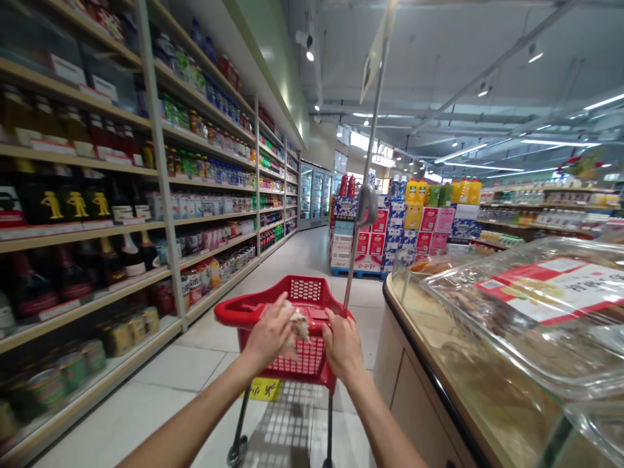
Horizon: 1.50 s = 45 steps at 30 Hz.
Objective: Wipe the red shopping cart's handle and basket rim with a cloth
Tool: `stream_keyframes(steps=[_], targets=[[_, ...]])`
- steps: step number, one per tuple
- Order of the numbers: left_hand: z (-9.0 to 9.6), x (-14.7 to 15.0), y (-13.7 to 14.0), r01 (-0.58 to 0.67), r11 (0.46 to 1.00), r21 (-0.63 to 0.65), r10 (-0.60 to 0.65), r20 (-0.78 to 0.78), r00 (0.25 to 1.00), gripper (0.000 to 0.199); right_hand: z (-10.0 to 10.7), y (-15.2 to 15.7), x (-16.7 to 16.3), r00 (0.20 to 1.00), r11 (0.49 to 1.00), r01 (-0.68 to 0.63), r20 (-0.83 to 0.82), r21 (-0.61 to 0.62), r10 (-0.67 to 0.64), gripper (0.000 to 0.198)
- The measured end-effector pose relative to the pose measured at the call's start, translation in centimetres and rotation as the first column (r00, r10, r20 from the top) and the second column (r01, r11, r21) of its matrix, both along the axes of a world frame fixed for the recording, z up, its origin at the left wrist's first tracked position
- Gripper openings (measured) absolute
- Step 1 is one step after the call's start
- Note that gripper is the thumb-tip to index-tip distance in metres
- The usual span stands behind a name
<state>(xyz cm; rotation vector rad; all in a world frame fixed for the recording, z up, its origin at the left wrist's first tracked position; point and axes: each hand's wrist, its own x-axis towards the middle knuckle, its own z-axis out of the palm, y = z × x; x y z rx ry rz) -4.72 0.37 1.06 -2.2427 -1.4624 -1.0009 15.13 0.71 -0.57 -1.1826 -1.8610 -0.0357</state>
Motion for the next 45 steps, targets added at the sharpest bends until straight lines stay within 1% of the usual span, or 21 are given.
stream_keyframes(steps=[3, 5, 7, 9, 11, 13, 15, 16, 17, 19, 21, 25, 27, 29, 31, 33, 35, 38, 40, 42, 45], targets=[[0.3, -2.8, 0.6, -0.205, 0.979, -0.003, 0.205, 0.074, 0.976, 0.031, -0.1, 0.2, -0.4, 1.000, 1.000, 0.019, 0.017, 0.008, -0.020, 0.039], [0.2, -1.9, 0.8, -0.242, 0.970, -0.012, 0.242, 0.072, 0.968, 0.034, 0.0, 0.1, -1.5, 0.999, 0.999, 0.031, 0.016, 0.036, -0.032, 0.040], [0.0, 0.7, 0.8, -0.187, 0.982, -0.011, 0.187, 0.029, 0.982, 0.040, -0.1, -0.2, -2.6, 1.000, 0.998, 0.025, 0.017, 0.060, -0.026, 0.041], [-0.3, 3.6, 0.6, -0.096, 0.995, -0.017, 0.095, -0.023, 0.995, 0.037, -0.2, -0.4, -3.1, 1.000, 0.997, -0.013, 0.026, 0.070, 0.012, 0.042], [-0.5, 4.7, 0.3, 0.023, 0.999, -0.030, -0.026, -0.082, 0.996, 0.032, -0.3, -0.6, -3.1, 0.999, 0.997, -0.046, 0.030, 0.067, 0.044, 0.042], [-0.5, 3.1, 0.1, 0.144, 0.989, -0.028, -0.147, -0.142, 0.979, 0.034, -0.4, -0.6, -2.8, 0.998, 0.997, -0.055, 0.027, 0.062, 0.054, 0.041], [-0.4, -0.6, 0.2, 0.184, 0.983, -0.003, -0.182, -0.158, 0.971, 0.041, -0.5, -0.7, -2.6, 0.999, 0.996, -0.046, 0.025, 0.072, 0.044, 0.041], [-0.3, -2.7, 0.3, 0.145, 0.989, 0.007, -0.143, -0.130, 0.981, 0.044, -0.6, -0.7, -2.7, 0.999, 0.996, -0.040, 0.023, 0.079, 0.039, 0.041], [-0.1, -4.5, 0.5, 0.037, 0.999, 0.021, -0.036, -0.054, 0.998, 0.044, -0.7, -0.8, -2.8, 0.999, 0.996, -0.034, 0.019, 0.087, 0.032, 0.041], [0.1, -6.4, 0.9, -0.125, 0.992, 0.027, 0.123, 0.051, 0.991, 0.043, -0.9, -0.9, -3.4, 1.000, 0.995, -0.008, -0.001, 0.101, 0.008, 0.041], [0.1, -5.1, 1.1, -0.169, 0.985, 0.026, 0.167, 0.069, 0.984, 0.041, -1.0, -1.1, -4.1, 1.000, 0.993, 0.022, -0.025, 0.115, -0.020, 0.042], [-0.1, 1.7, 1.0, -0.050, 0.999, 0.006, 0.050, -0.017, 0.999, 0.033, -1.0, -1.2, -4.2, 0.999, 0.992, -0.028, -0.014, 0.127, 0.030, 0.043], [0.1, 3.0, 0.9, 0.013, 1.000, -0.005, -0.013, -0.054, 0.998, 0.028, -0.9, -1.2, -3.6, 0.997, 0.990, -0.074, -0.021, 0.123, 0.077, 0.044], [0.6, 1.7, 0.8, 0.020, 1.000, -0.009, -0.021, -0.061, 0.998, 0.026, -0.9, -1.3, -2.8, 0.994, 0.989, -0.085, -0.062, 0.120, 0.093, 0.044], [1.0, -0.6, 0.9, -0.052, 0.999, -0.018, 0.051, -0.019, 0.998, 0.026, -0.9, -1.5, -2.3, 0.990, 0.992, -0.066, -0.117, 0.111, 0.079, 0.044], [1.2, -1.6, 0.9, -0.128, 0.991, -0.037, 0.129, 0.024, 0.991, 0.028, -0.9, -1.7, -2.2, 0.987, 0.995, -0.036, -0.155, 0.096, 0.050, 0.045], [0.9, -0.3, 0.5, -0.115, 0.992, -0.048, 0.116, 0.016, 0.993, 0.029, -0.9, -1.9, -2.3, 0.984, 0.997, -0.005, -0.175, 0.083, 0.020, 0.045], [0.1, 3.7, -0.2, 0.040, 0.999, -0.007, -0.040, -0.061, 0.997, 0.028, -0.9, -2.0, -1.9, 0.979, 0.998, 0.003, -0.204, 0.059, 0.009, 0.046], [-0.1, 4.7, -0.3, 0.137, 0.991, 0.008, -0.135, -0.108, 0.985, 0.028, -0.7, -2.1, -1.2, 0.970, 1.000, -0.009, -0.242, 0.021, 0.014, 0.046], [0.2, 3.2, 0.1, 0.126, 0.992, -0.009, -0.126, -0.094, 0.988, 0.028, -0.4, -2.3, -0.6, 0.961, 1.000, -0.010, -0.277, -0.026, 0.002, 0.045], [1.2, -0.7, 0.8, -0.034, 0.999, -0.033, 0.034, -0.002, 0.999, 0.030, -0.2, -2.7, -0.1, 0.939, 0.996, 0.074, -0.331, -0.059, -0.089, 0.043]])
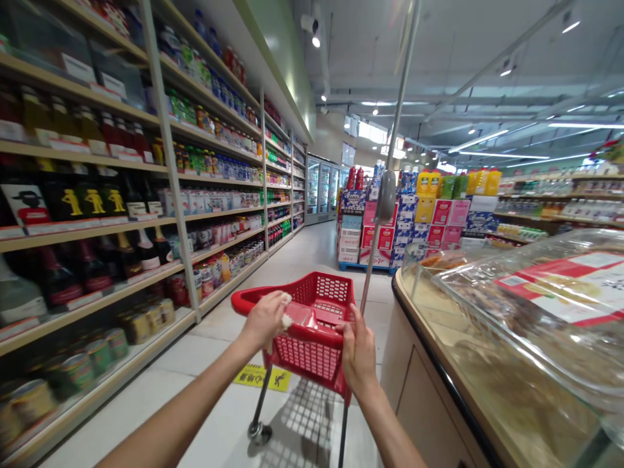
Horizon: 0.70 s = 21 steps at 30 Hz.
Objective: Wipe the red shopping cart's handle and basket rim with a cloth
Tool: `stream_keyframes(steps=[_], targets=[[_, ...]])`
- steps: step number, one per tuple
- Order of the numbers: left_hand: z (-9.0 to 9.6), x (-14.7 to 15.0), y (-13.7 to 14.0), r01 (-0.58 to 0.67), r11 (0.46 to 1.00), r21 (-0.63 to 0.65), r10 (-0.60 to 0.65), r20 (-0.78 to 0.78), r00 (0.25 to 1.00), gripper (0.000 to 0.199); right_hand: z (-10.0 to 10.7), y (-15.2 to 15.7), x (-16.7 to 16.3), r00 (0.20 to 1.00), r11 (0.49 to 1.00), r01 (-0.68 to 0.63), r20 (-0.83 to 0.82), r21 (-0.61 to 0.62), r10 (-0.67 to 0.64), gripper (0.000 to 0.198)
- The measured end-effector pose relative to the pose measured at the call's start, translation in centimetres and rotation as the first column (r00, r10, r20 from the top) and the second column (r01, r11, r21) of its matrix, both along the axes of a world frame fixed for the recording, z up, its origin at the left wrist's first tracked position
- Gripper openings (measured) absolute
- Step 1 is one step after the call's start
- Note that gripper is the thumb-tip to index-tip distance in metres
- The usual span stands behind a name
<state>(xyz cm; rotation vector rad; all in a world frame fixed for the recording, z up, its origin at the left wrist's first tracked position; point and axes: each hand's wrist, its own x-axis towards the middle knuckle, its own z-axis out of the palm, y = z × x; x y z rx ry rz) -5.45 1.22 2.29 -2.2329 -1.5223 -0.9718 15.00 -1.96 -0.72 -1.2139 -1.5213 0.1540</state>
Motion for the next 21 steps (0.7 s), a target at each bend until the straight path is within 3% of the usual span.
stream_keyframes(steps=[2, 4, 8, 10, 12, 14, 16, 18, 21], targets=[[0.5, -0.5, 0.0, -0.058, 0.998, 0.001, 0.058, 0.028, 0.998, 0.030, 0.0, -0.1, -0.2, 0.993, 0.994, 0.108, -0.048, -0.004, -0.108, 0.042], [0.5, 1.9, -0.7, -0.035, 0.999, 0.004, 0.035, 0.013, 0.999, 0.027, -0.1, -0.1, -0.4, 0.980, 0.984, 0.178, -0.085, -0.006, -0.178, 0.041], [0.2, 8.1, -2.2, 0.215, 0.976, -0.019, -0.215, -0.154, 0.964, 0.023, -0.3, 0.1, 0.1, 0.982, 0.986, 0.167, -0.089, 0.007, -0.166, 0.039], [0.5, 7.9, -2.2, 0.281, 0.959, -0.040, -0.284, -0.201, 0.938, 0.022, -0.2, -0.1, 0.8, 0.988, 0.992, 0.128, -0.088, -0.005, -0.128, 0.040], [0.9, 5.5, -1.5, 0.251, 0.967, -0.036, -0.254, -0.167, 0.953, 0.023, -0.1, -0.4, 1.2, 0.994, 0.998, 0.063, -0.088, -0.026, -0.065, 0.040], [1.2, 3.0, -0.8, 0.096, 0.995, -0.035, -0.097, -0.039, 0.995, 0.026, 0.0, -0.6, 1.2, 0.996, 0.999, 0.026, -0.085, -0.038, -0.029, 0.039], [1.0, 2.3, -0.7, 0.019, 0.999, -0.032, -0.019, 0.010, 1.000, 0.028, 0.1, -0.6, 1.0, 0.996, 0.999, 0.041, -0.076, -0.030, -0.044, 0.038], [0.5, 3.8, -1.2, 0.061, 0.998, -0.027, -0.061, -0.011, 0.998, 0.027, 0.1, -0.5, 0.7, 0.995, 0.997, 0.076, -0.071, -0.008, -0.076, 0.038], [-0.1, 6.1, -2.0, 0.258, 0.966, -0.024, -0.258, -0.138, 0.956, 0.025, 0.0, -0.1, 0.9, 0.996, 0.998, 0.059, -0.070, 0.005, -0.058, 0.038]])
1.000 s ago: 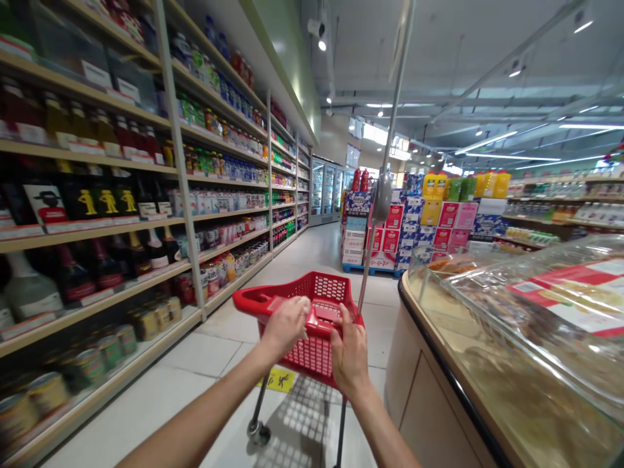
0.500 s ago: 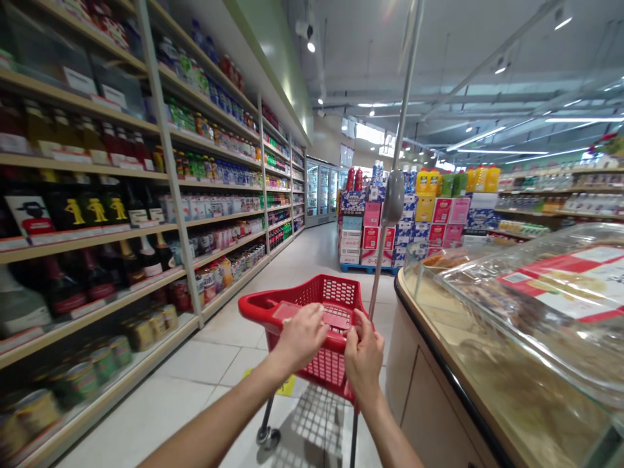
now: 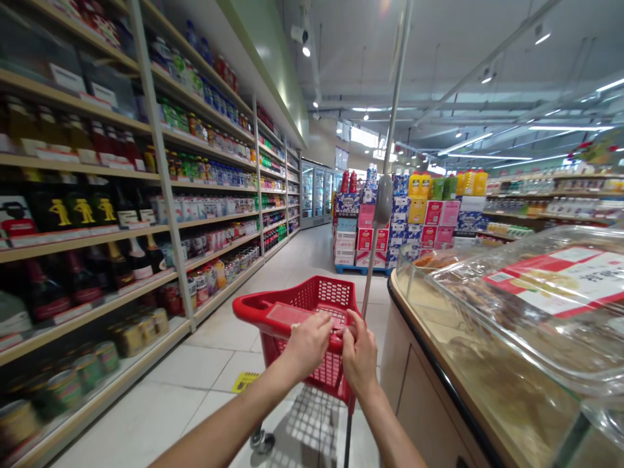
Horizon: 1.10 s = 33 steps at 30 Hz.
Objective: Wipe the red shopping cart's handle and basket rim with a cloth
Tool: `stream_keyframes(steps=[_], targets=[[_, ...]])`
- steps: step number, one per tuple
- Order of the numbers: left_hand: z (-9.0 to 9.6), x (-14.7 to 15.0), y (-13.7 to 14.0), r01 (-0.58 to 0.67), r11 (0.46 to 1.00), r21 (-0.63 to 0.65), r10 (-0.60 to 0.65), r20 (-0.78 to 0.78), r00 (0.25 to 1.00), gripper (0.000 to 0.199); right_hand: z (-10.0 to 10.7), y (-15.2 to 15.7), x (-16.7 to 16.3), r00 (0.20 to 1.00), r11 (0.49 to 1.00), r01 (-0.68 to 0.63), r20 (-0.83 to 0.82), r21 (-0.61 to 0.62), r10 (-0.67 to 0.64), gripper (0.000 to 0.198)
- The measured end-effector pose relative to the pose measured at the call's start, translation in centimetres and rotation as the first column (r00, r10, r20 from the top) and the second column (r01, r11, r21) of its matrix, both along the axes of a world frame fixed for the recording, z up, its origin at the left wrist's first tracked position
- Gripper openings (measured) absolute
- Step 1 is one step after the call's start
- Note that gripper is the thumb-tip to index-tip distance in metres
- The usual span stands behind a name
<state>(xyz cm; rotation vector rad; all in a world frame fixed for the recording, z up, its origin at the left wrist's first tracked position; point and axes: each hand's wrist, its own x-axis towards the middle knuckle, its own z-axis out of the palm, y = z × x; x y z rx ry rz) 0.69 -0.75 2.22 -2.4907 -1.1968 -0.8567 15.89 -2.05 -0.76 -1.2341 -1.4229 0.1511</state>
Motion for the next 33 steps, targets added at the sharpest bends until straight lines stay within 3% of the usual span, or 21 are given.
stream_keyframes(steps=[2, 5, 7, 13, 16, 18, 20, 23, 25, 27, 30, 33], targets=[[0.1, -0.7, 0.2, -0.010, 1.000, 0.001, 0.010, -0.008, 1.000, 0.024, -0.1, 0.3, 0.4, 1.000, 1.000, -0.029, -0.006, -0.008, 0.029, 0.039], [0.5, -3.6, 1.0, -0.207, 0.978, -0.023, 0.208, 0.084, 0.974, 0.027, 0.0, 0.5, 0.6, 1.000, 1.000, -0.007, 0.012, -0.021, 0.007, 0.039], [0.4, -4.0, 1.2, -0.281, 0.959, -0.039, 0.283, 0.118, 0.952, 0.029, 0.2, 0.6, 0.3, 0.997, 0.999, 0.035, 0.063, -0.028, -0.034, 0.038], [-0.5, 0.8, 0.4, -0.075, 0.997, 0.033, 0.075, 0.004, 0.997, 0.027, 0.7, 1.2, 0.2, 0.996, 0.998, -0.006, 0.093, -0.065, 0.012, 0.040], [-0.5, -2.5, 1.1, -0.096, 0.995, 0.035, 0.096, 0.013, 0.995, 0.029, 0.8, 1.4, 0.8, 0.997, 0.996, 0.006, 0.072, -0.090, 0.000, 0.037], [-0.5, -5.4, 1.6, -0.209, 0.978, 0.025, 0.207, 0.070, 0.976, 0.033, 1.0, 1.4, 0.8, 0.994, 0.996, 0.009, 0.106, -0.087, 0.000, 0.035], [-0.6, -6.1, 1.7, -0.266, 0.964, 0.021, 0.262, 0.095, 0.960, 0.037, 1.3, 1.2, 0.2, 0.982, 0.996, 0.030, 0.191, -0.080, -0.014, 0.034], [-1.0, -2.3, 0.8, -0.206, 0.978, 0.007, 0.206, 0.054, 0.977, 0.034, 1.6, 1.0, -0.6, 0.953, 0.996, 0.061, 0.302, -0.071, -0.036, 0.036], [-1.0, 1.1, 0.1, -0.102, 0.995, 0.015, 0.102, 0.023, 0.995, 0.027, 1.4, 1.0, -0.7, 0.956, 0.997, 0.021, 0.292, -0.070, 0.001, 0.037], [-0.7, 2.4, 0.0, -0.016, 1.000, 0.015, 0.017, -0.002, 1.000, 0.024, 1.1, 1.1, -0.1, 0.969, 0.996, -0.030, 0.241, -0.083, 0.049, 0.039], [0.2, -0.5, 0.8, -0.057, 0.998, -0.009, 0.057, 0.050, 0.997, 0.024, 0.6, 0.9, 0.8, 0.983, 0.995, -0.041, 0.177, -0.088, 0.056, 0.040], [0.8, -4.1, 1.7, -0.267, 0.961, -0.071, 0.275, 0.167, 0.947, 0.026, 0.3, 0.6, 0.9, 0.988, 0.998, -0.051, 0.146, -0.032, 0.055, 0.040]])
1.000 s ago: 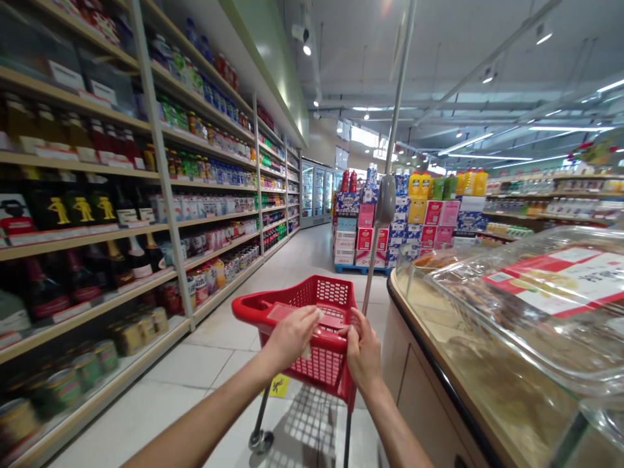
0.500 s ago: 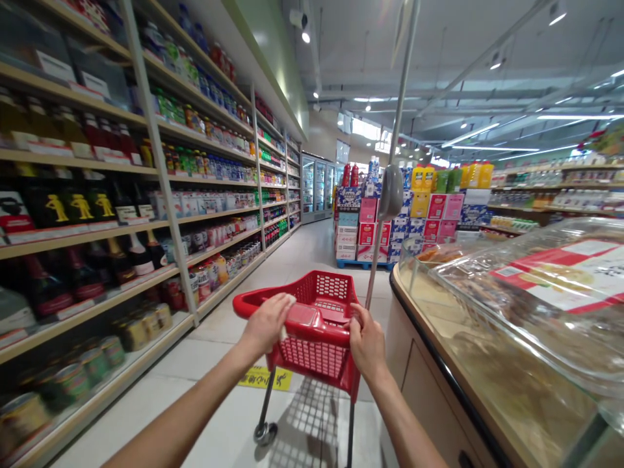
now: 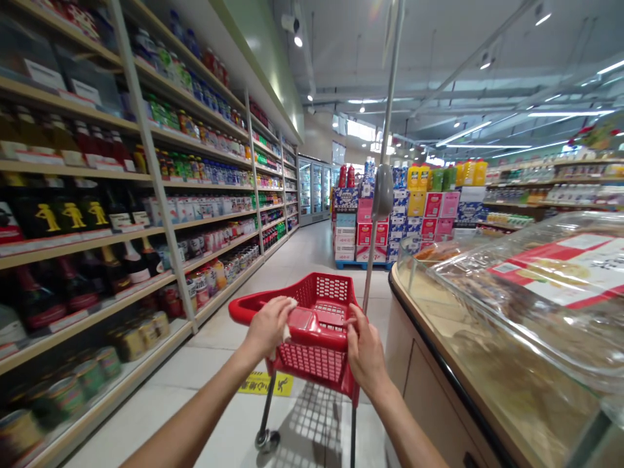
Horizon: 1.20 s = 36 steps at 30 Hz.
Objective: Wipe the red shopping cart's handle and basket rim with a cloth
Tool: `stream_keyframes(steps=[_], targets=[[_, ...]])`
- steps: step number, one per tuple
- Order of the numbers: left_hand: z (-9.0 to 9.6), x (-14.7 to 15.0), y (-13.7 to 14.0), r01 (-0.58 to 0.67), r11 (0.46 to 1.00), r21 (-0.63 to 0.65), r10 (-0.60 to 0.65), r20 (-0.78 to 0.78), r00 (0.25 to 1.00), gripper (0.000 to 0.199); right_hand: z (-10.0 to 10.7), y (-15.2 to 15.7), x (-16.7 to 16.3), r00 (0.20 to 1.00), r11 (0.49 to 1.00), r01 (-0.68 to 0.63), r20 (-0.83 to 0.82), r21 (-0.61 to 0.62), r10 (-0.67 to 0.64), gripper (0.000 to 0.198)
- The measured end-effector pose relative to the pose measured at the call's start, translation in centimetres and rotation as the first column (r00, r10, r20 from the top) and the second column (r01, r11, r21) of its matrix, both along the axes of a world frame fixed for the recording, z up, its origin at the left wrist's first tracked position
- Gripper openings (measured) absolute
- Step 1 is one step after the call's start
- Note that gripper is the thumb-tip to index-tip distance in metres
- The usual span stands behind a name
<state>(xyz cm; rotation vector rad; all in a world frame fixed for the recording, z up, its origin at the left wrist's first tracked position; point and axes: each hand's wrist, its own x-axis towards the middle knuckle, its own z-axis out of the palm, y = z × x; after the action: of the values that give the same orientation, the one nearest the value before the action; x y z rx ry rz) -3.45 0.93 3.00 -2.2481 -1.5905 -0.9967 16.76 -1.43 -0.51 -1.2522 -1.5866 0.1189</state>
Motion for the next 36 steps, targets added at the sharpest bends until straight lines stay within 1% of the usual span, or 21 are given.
stream_keyframes(steps=[1, 3, 6, 8, 9, 11, 13, 14, 15, 17, 19, 21, 23, 25, 26, 27, 28, 30, 33, 34, 36], targets=[[0.0, -0.3, 0.0, -0.035, 0.999, -0.009, 0.035, 0.013, 0.999, 0.027, 0.0, -0.1, -0.2, 1.000, 1.000, 0.005, -0.012, 0.014, -0.005, 0.040], [-0.4, 0.9, -0.6, 0.004, 1.000, 0.003, -0.004, -0.024, 1.000, 0.027, -0.1, -0.1, -0.5, 0.999, 0.999, 0.042, -0.033, 0.032, -0.041, 0.040], [-1.4, 3.9, -1.7, 0.224, 0.971, 0.079, -0.210, -0.149, 0.966, 0.028, -0.3, 0.1, -0.5, 0.997, 0.996, 0.079, -0.018, 0.045, -0.078, 0.041], [-1.7, 4.0, -1.9, 0.356, 0.926, 0.127, -0.324, -0.217, 0.921, 0.029, -0.5, 0.1, -0.1, 0.999, 0.998, 0.042, 0.005, 0.047, -0.042, 0.040], [-1.7, 3.2, -1.8, 0.380, 0.914, 0.145, -0.343, -0.225, 0.912, 0.029, -0.6, 0.0, 0.2, 1.000, 0.999, 0.017, 0.015, 0.050, -0.018, 0.040], [-1.7, 0.7, -1.1, 0.328, 0.928, 0.176, -0.296, -0.182, 0.938, 0.031, -0.6, -0.2, 0.5, 0.999, 0.998, -0.006, 0.034, 0.059, 0.004, 0.038], [-1.6, -1.1, -0.5, 0.132, 0.972, 0.197, -0.126, -0.045, 0.991, 0.030, -0.2, -0.6, 0.3, 0.998, 0.998, 0.000, 0.063, 0.055, -0.003, 0.037], [-1.6, -1.4, -0.4, 0.070, 0.981, 0.183, -0.071, -0.002, 0.997, 0.030, 0.0, -0.7, 0.0, 0.997, 0.999, 0.003, 0.074, 0.045, -0.006, 0.038], [-1.6, -1.0, -0.5, 0.054, 0.985, 0.164, -0.058, 0.015, 0.998, 0.029, 0.3, -0.9, -0.3, 0.997, 1.000, 0.001, 0.079, 0.031, -0.004, 0.039], [-1.6, 0.6, -1.0, 0.162, 0.979, 0.125, -0.160, -0.028, 0.987, 0.029, 0.7, -1.0, -0.6, 0.997, 1.000, -0.025, 0.073, 0.001, 0.025, 0.042], [-1.5, 2.0, -1.5, 0.324, 0.940, 0.104, -0.315, -0.094, 0.944, 0.029, 1.0, -1.0, -0.6, 0.997, 0.998, -0.056, 0.058, -0.037, 0.058, 0.046], [-1.2, 1.5, -1.5, 0.392, 0.915, 0.099, -0.381, -0.114, 0.918, 0.029, 1.0, -1.0, -0.1, 0.997, 0.995, -0.061, 0.047, -0.074, 0.064, 0.048], [-1.0, -0.6, -0.9, 0.288, 0.951, 0.112, -0.286, -0.035, 0.958, 0.027, 0.9, -1.0, 0.2, 0.998, 0.996, -0.042, 0.048, -0.084, 0.046, 0.048], [-0.8, -2.6, -0.2, 0.105, 0.988, 0.113, -0.115, 0.085, 0.990, 0.026, 1.0, -1.0, 0.1, 0.997, 0.998, -0.024, 0.074, -0.066, 0.029, 0.047], [-0.7, -2.9, -0.1, 0.047, 0.993, 0.108, -0.060, 0.120, 0.991, 0.026, 1.2, -1.1, -0.1, 0.996, 0.998, -0.018, 0.091, -0.056, 0.023, 0.047], [-0.8, -2.6, -0.1, 0.033, 0.994, 0.103, -0.046, 0.126, 0.991, 0.025, 1.3, -1.1, -0.3, 0.994, 0.999, -0.010, 0.104, -0.052, 0.016, 0.046], [-0.9, -1.7, -0.4, 0.060, 0.993, 0.100, -0.070, 0.102, 0.992, 0.025, 1.5, -1.0, -0.6, 0.994, 0.999, 0.000, 0.112, -0.052, 0.006, 0.046], [-1.2, 1.1, -1.1, 0.188, 0.978, 0.088, -0.189, -0.005, 0.982, 0.027, 1.7, -0.9, -1.1, 0.993, 0.997, 0.033, 0.118, -0.071, -0.024, 0.046], [-1.3, 3.5, -1.7, 0.392, 0.915, 0.093, -0.373, -0.172, 0.912, 0.029, 1.7, -0.7, -1.0, 0.988, 0.991, 0.076, 0.140, -0.107, -0.060, 0.047], [-1.2, 3.3, -1.6, 0.409, 0.907, 0.101, -0.387, -0.188, 0.903, 0.029, 1.6, -0.7, -0.8, 0.988, 0.992, 0.077, 0.143, -0.105, -0.061, 0.048], [-0.9, 1.5, -1.1, 0.319, 0.940, 0.124, -0.303, -0.131, 0.944, 0.028, 1.2, -0.6, -0.4, 0.989, 0.995, 0.066, 0.141, -0.077, -0.055, 0.047]])
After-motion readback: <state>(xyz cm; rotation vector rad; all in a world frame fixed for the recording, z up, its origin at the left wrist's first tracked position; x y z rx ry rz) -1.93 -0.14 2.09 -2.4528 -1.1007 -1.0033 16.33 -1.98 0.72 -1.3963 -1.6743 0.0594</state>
